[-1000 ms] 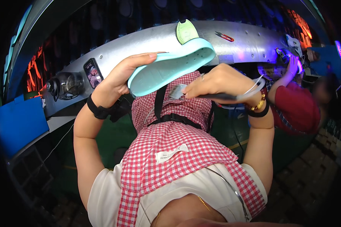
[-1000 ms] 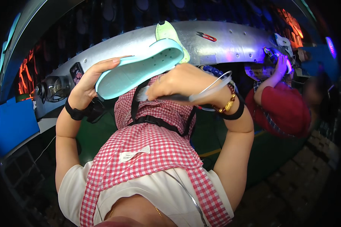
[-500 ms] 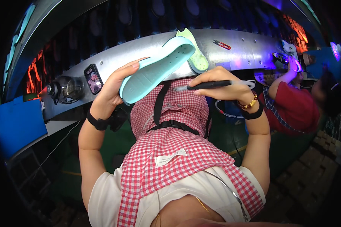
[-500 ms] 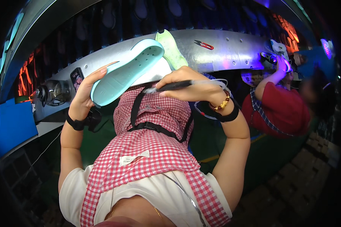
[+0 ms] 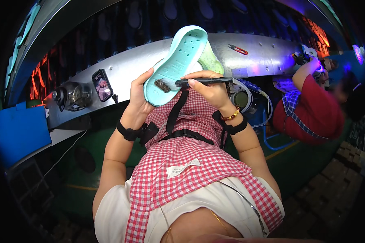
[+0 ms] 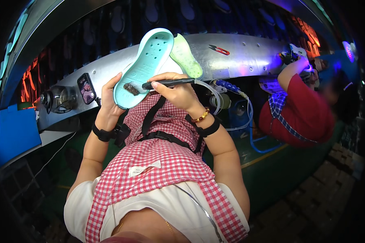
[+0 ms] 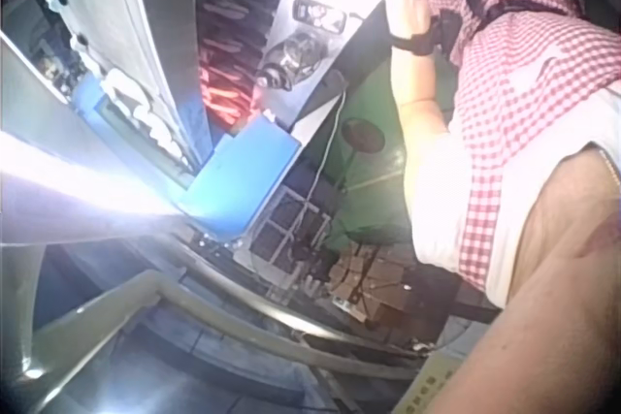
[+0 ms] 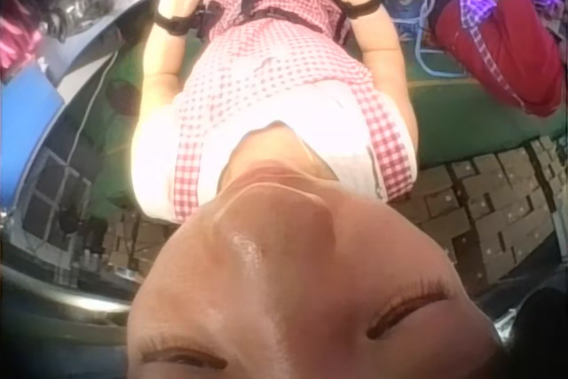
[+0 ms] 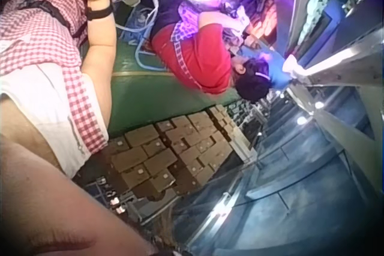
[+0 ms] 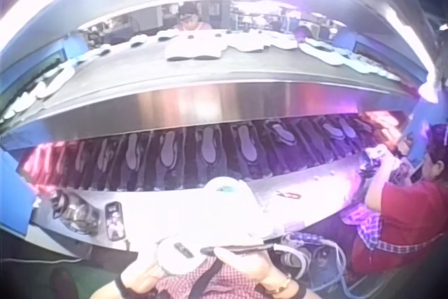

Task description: Applying a liquid substance, likely adhesive or a finishing agent, to the bottom of shoe soles using a brush.

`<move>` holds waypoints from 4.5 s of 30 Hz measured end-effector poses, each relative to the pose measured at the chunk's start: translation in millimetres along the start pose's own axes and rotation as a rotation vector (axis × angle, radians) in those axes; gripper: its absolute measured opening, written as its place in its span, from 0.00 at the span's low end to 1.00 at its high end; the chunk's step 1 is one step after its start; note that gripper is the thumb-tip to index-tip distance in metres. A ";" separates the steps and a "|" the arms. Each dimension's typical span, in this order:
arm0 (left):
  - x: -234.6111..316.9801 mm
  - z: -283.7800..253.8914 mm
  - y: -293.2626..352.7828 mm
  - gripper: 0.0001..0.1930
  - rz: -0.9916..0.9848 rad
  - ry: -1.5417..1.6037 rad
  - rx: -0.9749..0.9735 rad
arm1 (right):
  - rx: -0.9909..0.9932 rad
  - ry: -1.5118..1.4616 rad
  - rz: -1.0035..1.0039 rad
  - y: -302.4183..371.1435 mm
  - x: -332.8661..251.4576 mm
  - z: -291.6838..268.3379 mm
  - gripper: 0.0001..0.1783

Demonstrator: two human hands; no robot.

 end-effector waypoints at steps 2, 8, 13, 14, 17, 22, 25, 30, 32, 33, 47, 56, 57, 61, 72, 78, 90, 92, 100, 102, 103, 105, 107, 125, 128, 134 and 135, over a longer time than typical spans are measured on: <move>-0.2 -3.7 0.5 0.24 -0.002 0.031 0.016 | 0.051 0.024 -0.041 0.2 1.1 0.0 0.09; -9.3 -13.1 9.0 0.23 0.016 0.036 0.024 | 0.331 0.107 -0.087 -15.6 20.6 -19.0 0.08; -12.0 -10.8 9.3 0.23 0.047 0.001 0.119 | 0.437 0.437 -0.339 -20.9 -2.3 10.1 0.12; -6.7 -6.4 7.5 0.23 0.045 0.047 0.077 | 0.386 0.410 -0.257 -17.3 -7.4 14.5 0.12; 30.8 -0.5 18.6 0.24 0.151 0.001 0.010 | -0.144 -0.144 0.062 0.0 -18.4 9.5 0.12; 124.3 30.1 56.1 0.29 0.502 -0.136 -0.237 | 0.072 -0.821 -0.050 8.9 -16.2 -33.5 0.13; 193.2 61.4 42.9 0.29 0.637 -0.162 -0.510 | 0.048 -0.736 0.049 2.2 -5.4 -32.0 0.13; 317.8 74.9 -42.0 0.32 0.850 0.095 -0.361 | 0.024 -0.679 0.106 -4.9 -0.7 -20.5 0.14; 342.2 65.2 -71.2 0.36 0.957 0.287 -0.175 | 0.031 -0.695 0.110 -3.1 2.4 -20.3 0.14; 351.1 61.1 -77.7 0.37 0.917 0.362 -0.081 | 0.048 -0.697 0.127 -0.4 5.4 -21.6 0.14; 311.4 203.2 -170.4 0.36 0.737 -2.138 -0.202 | 0.223 -0.771 0.237 -0.4 32.0 -49.9 0.14; 264.2 228.7 -271.0 0.42 0.597 -2.396 -0.197 | 0.306 -0.871 0.254 -2.6 49.9 -73.1 0.13; 261.5 229.0 -275.4 0.42 0.569 -2.406 -0.270 | 0.318 -0.882 0.280 -2.3 54.3 -77.5 0.13; 262.7 237.2 -276.0 0.39 0.617 -2.348 -0.106 | 0.328 -0.921 0.303 -0.7 70.4 -90.5 0.12; 201.2 330.2 -348.2 0.39 0.738 -2.426 -0.380 | 0.253 -1.025 0.313 -9.8 89.9 -98.4 0.11; 166.1 347.7 -399.5 0.48 0.508 -2.552 -0.303 | 0.230 -1.049 0.303 -10.8 96.5 -107.3 0.11; 132.6 370.4 -420.4 0.39 0.586 -2.328 -0.495 | 0.338 -1.129 0.323 15.6 120.8 -134.4 0.11; 106.9 387.4 -417.8 0.39 0.687 -2.304 -0.691 | 0.361 -1.108 0.371 17.5 120.7 -133.3 0.11; 65.7 415.1 -373.9 0.36 0.351 -1.956 -0.827 | 0.310 -1.097 0.319 7.8 99.2 -122.2 0.12; 103.3 416.4 -360.0 0.35 0.323 -1.934 -0.808 | 0.335 -1.097 0.345 7.7 97.7 -119.6 0.12; 131.3 411.7 -354.5 0.34 0.361 -2.150 -0.667 | 0.354 -1.097 0.330 8.8 97.7 -118.9 0.12; 188.1 389.6 -339.3 0.32 0.351 -2.496 -0.460 | 0.366 -1.087 0.347 12.5 100.4 -116.5 0.12; 242.5 344.5 -314.9 0.32 0.162 -2.596 -0.126 | 0.375 -1.066 0.328 17.5 103.7 -115.1 0.12; 203.1 259.4 -224.7 0.14 0.977 -2.166 -0.521 | 0.352 -0.905 0.267 24.6 84.7 -89.2 0.13; 203.5 245.8 -179.5 0.10 0.937 -1.874 -0.742 | 0.386 -0.906 0.226 31.8 81.2 -87.5 0.14; 174.6 143.3 -89.9 0.19 1.411 -0.642 0.018 | 0.555 -0.817 0.304 34.0 80.7 -83.5 0.14; 167.4 125.4 -83.7 0.18 1.249 -0.479 -0.048 | 0.554 -0.797 0.311 31.5 78.6 -82.8 0.13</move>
Point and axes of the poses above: each hand's wrist, its own y-axis away from the middle knuckle, its own z-axis out of the palm, x = y × z, the point moved 3 cm from there along -y, towards the middle knuckle, and after that the axes turned 12 degrees about z, right-handed, at the moved point
